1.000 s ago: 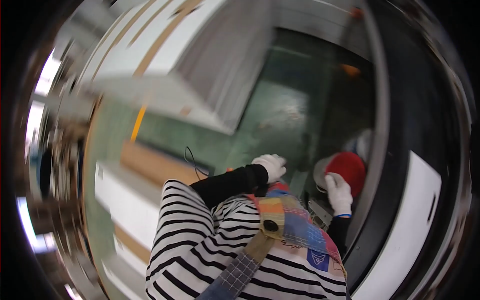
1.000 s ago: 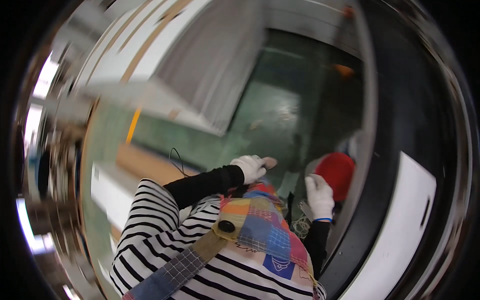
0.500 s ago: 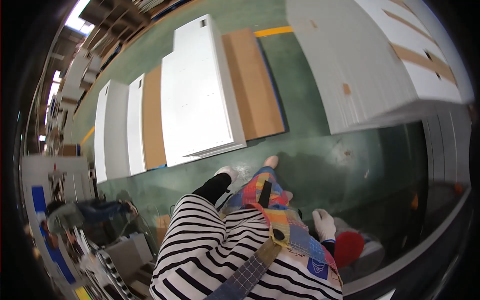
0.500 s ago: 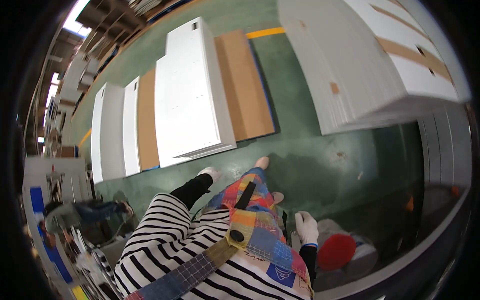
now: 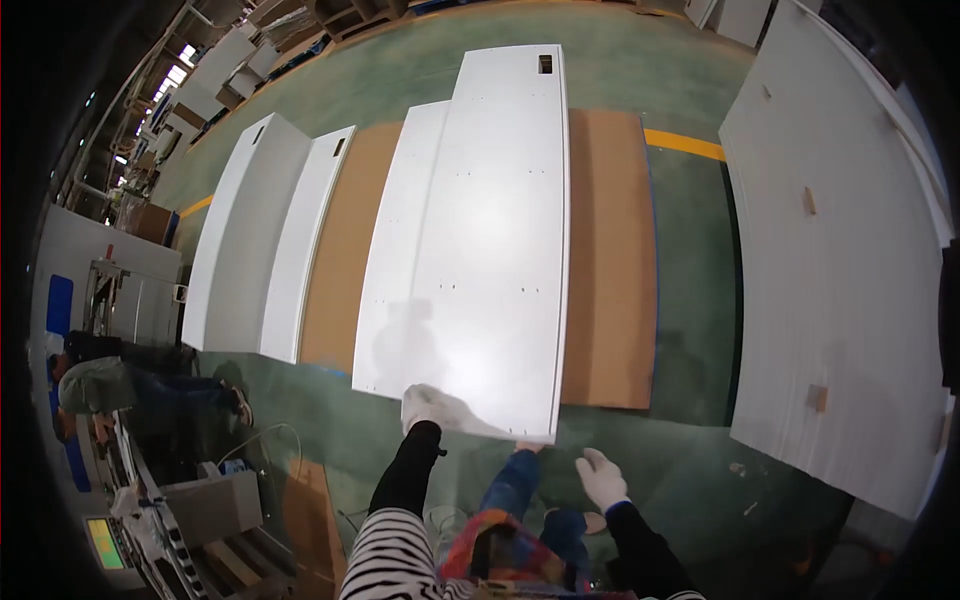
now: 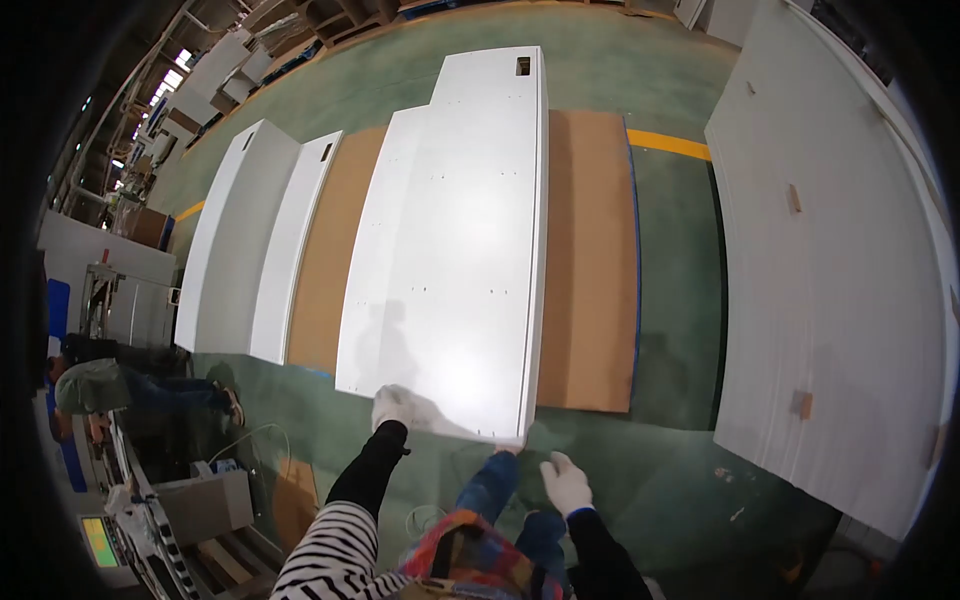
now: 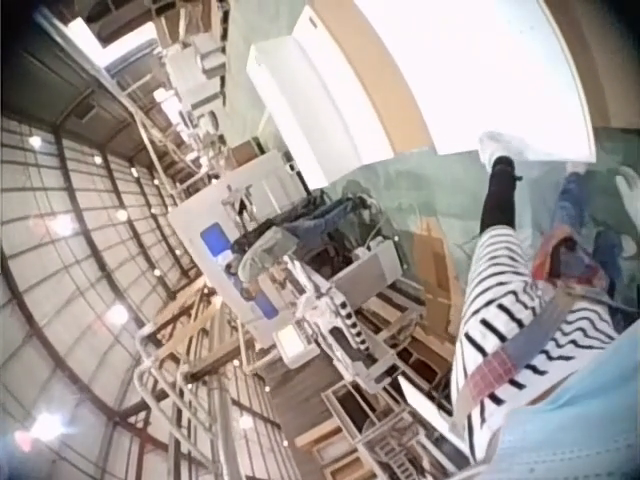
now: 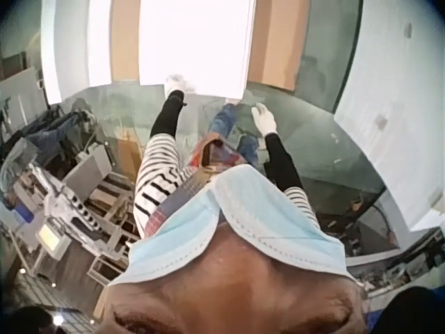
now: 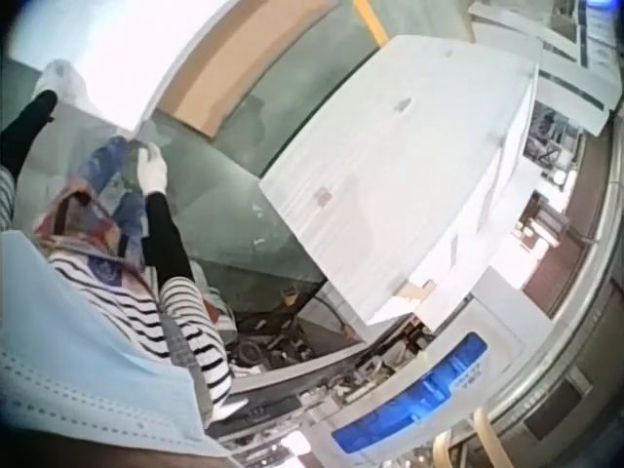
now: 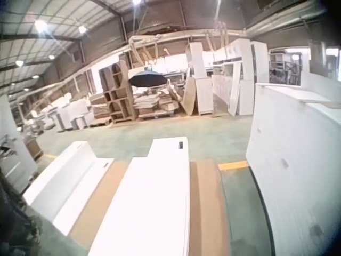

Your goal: Moving and processing large white furniture panels using industrial machinery.

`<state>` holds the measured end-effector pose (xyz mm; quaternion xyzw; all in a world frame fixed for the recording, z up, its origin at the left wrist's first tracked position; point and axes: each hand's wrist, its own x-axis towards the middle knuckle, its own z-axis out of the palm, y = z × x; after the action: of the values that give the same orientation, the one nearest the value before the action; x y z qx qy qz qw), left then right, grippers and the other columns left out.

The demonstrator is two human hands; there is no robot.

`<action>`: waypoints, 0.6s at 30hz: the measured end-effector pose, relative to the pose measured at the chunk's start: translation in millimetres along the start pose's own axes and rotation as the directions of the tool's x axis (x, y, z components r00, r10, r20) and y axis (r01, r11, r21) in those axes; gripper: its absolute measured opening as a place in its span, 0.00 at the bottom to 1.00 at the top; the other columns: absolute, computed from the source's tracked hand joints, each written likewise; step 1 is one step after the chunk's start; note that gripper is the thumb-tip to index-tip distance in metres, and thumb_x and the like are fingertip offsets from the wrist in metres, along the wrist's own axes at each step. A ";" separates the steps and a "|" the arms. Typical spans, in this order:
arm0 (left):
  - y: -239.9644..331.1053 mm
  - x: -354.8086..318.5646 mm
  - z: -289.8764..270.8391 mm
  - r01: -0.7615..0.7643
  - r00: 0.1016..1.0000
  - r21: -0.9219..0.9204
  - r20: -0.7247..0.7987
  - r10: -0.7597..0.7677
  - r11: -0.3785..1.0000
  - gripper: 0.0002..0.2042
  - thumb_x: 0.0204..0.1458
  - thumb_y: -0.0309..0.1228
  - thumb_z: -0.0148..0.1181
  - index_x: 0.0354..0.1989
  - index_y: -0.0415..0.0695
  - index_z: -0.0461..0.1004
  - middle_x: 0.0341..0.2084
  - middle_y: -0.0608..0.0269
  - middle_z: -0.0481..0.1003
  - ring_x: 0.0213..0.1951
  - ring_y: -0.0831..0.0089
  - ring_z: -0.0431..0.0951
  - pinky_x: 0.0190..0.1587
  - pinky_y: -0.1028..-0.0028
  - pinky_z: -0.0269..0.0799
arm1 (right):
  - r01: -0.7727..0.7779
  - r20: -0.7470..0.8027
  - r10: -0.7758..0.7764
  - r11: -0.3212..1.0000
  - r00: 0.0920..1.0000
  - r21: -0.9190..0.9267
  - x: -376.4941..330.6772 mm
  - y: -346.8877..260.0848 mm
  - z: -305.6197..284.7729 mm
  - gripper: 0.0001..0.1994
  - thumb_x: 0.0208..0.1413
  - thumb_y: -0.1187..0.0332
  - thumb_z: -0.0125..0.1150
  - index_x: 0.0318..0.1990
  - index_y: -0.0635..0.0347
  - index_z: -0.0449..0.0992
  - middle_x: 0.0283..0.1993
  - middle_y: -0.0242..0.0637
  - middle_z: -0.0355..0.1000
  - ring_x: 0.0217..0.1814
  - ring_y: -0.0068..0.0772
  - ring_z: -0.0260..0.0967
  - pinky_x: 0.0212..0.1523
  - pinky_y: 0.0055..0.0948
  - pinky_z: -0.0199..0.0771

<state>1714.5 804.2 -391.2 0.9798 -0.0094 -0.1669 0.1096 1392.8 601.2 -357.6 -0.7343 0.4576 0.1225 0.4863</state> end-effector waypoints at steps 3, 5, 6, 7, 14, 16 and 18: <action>-15.5 41.0 11.4 0.185 0.982 0.002 -0.041 -0.184 0.983 0.15 0.54 0.41 0.53 0.41 0.40 0.70 0.41 0.48 0.74 0.44 0.47 0.76 0.48 0.55 0.73 | 0.021 0.018 -0.023 0.997 1.000 0.080 63.1 -33.7 52.1 0.27 0.61 0.49 0.50 0.54 0.66 0.72 0.52 0.57 0.74 0.56 0.61 0.69 0.58 0.45 0.69; -24.1 48.6 17.8 0.169 0.984 0.012 -0.053 -0.169 0.985 0.15 0.54 0.40 0.53 0.39 0.40 0.68 0.40 0.47 0.74 0.44 0.46 0.76 0.47 0.53 0.73 | -0.058 -0.022 0.058 0.998 0.998 -0.001 81.6 -45.3 70.6 0.26 0.61 0.49 0.49 0.51 0.67 0.73 0.49 0.59 0.74 0.55 0.63 0.70 0.57 0.47 0.69; -26.7 48.2 20.0 0.170 0.984 0.023 -0.057 -0.168 0.985 0.14 0.55 0.40 0.53 0.37 0.40 0.67 0.40 0.46 0.75 0.44 0.46 0.76 0.46 0.52 0.73 | -0.082 -0.047 0.081 0.996 0.996 -0.033 87.2 -49.4 76.8 0.26 0.61 0.49 0.49 0.50 0.67 0.73 0.47 0.60 0.74 0.54 0.64 0.70 0.56 0.48 0.69; -28.5 45.5 21.8 0.118 0.992 0.108 -0.064 -0.111 0.987 0.16 0.54 0.40 0.54 0.40 0.39 0.67 0.39 0.44 0.74 0.43 0.46 0.76 0.45 0.52 0.73 | -0.095 -0.087 0.090 0.994 0.992 -0.055 89.2 -49.7 79.1 0.26 0.61 0.48 0.49 0.47 0.66 0.74 0.44 0.60 0.75 0.52 0.64 0.71 0.54 0.50 0.70; -17.8 2.0 22.2 -0.014 0.998 0.264 0.060 -0.002 0.965 0.19 0.52 0.39 0.59 0.42 0.38 0.64 0.38 0.45 0.74 0.42 0.47 0.77 0.45 0.54 0.75 | -0.290 -0.055 0.308 0.933 0.950 0.214 89.5 -12.2 65.1 0.27 0.60 0.46 0.51 0.51 0.65 0.72 0.44 0.56 0.76 0.51 0.60 0.73 0.54 0.47 0.71; -18.7 -11.6 23.0 0.008 0.991 0.212 0.131 -0.036 0.977 0.21 0.51 0.43 0.62 0.43 0.39 0.66 0.39 0.47 0.74 0.43 0.49 0.77 0.46 0.55 0.75 | -0.310 0.015 0.326 0.882 0.945 0.355 84.2 7.9 53.9 0.24 0.60 0.50 0.55 0.51 0.63 0.72 0.43 0.50 0.77 0.47 0.50 0.76 0.50 0.41 0.74; -25.1 -28.9 25.3 0.001 0.987 0.171 0.159 -0.029 0.985 0.22 0.50 0.45 0.63 0.42 0.40 0.68 0.40 0.47 0.74 0.43 0.49 0.77 0.46 0.55 0.74 | -0.311 0.036 0.315 0.904 0.948 0.292 75.8 26.2 47.1 0.24 0.60 0.50 0.55 0.51 0.64 0.72 0.44 0.51 0.76 0.46 0.49 0.76 0.48 0.40 0.75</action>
<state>1678.4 824.9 -410.6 0.9690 -0.0251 -0.2448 0.0229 1426.4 595.4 -444.2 -0.5714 0.5856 0.1249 0.5613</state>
